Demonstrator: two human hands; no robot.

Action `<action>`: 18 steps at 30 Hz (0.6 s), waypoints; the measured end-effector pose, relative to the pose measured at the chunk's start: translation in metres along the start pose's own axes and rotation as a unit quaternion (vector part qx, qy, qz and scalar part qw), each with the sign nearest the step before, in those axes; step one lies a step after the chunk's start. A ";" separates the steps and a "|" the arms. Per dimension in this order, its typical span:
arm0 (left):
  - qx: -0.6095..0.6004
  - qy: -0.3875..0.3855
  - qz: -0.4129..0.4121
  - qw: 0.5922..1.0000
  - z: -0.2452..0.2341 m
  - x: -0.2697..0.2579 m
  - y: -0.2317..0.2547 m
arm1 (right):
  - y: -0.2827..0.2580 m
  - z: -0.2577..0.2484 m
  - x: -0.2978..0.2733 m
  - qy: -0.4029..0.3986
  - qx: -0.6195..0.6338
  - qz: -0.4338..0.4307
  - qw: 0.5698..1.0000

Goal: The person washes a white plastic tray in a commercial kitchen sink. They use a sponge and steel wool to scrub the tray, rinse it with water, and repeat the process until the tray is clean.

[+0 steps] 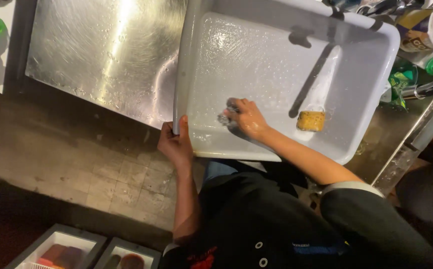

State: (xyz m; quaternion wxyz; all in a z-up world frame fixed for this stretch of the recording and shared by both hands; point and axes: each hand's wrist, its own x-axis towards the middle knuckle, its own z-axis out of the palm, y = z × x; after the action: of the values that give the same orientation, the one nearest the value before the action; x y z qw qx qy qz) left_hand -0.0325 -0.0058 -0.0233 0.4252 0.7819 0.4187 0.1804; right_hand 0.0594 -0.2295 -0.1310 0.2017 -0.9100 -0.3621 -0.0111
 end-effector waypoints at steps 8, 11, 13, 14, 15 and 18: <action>0.002 0.022 0.004 1.000 0.008 -0.004 -0.007 | 0.254 -0.073 -0.105 -0.114 -0.200 0.118 0.966; -0.018 0.032 -0.008 0.999 0.012 -0.008 -0.016 | 0.106 -0.155 -0.060 -0.443 -0.152 0.314 0.826; -0.032 0.027 -0.015 0.999 0.010 -0.009 -0.010 | 0.108 -0.091 -0.119 -0.434 -0.144 0.323 0.829; -0.047 0.023 -0.020 0.998 0.010 -0.008 -0.005 | 0.111 -0.058 -0.146 -0.423 -0.137 0.331 0.832; -0.048 0.027 -0.019 0.998 0.009 -0.006 -0.007 | 0.082 -0.076 -0.110 -0.422 -0.138 0.328 0.834; -0.001 0.008 0.005 1.000 0.007 -0.004 -0.008 | 0.011 -0.101 -0.033 -0.395 0.005 0.388 0.833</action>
State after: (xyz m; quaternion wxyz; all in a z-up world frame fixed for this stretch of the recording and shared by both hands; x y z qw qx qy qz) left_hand -0.0348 -0.0103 -0.0338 0.4215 0.7820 0.4182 0.1895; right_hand 0.0554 -0.2964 -0.0475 0.0339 -0.9017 -0.0283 0.4302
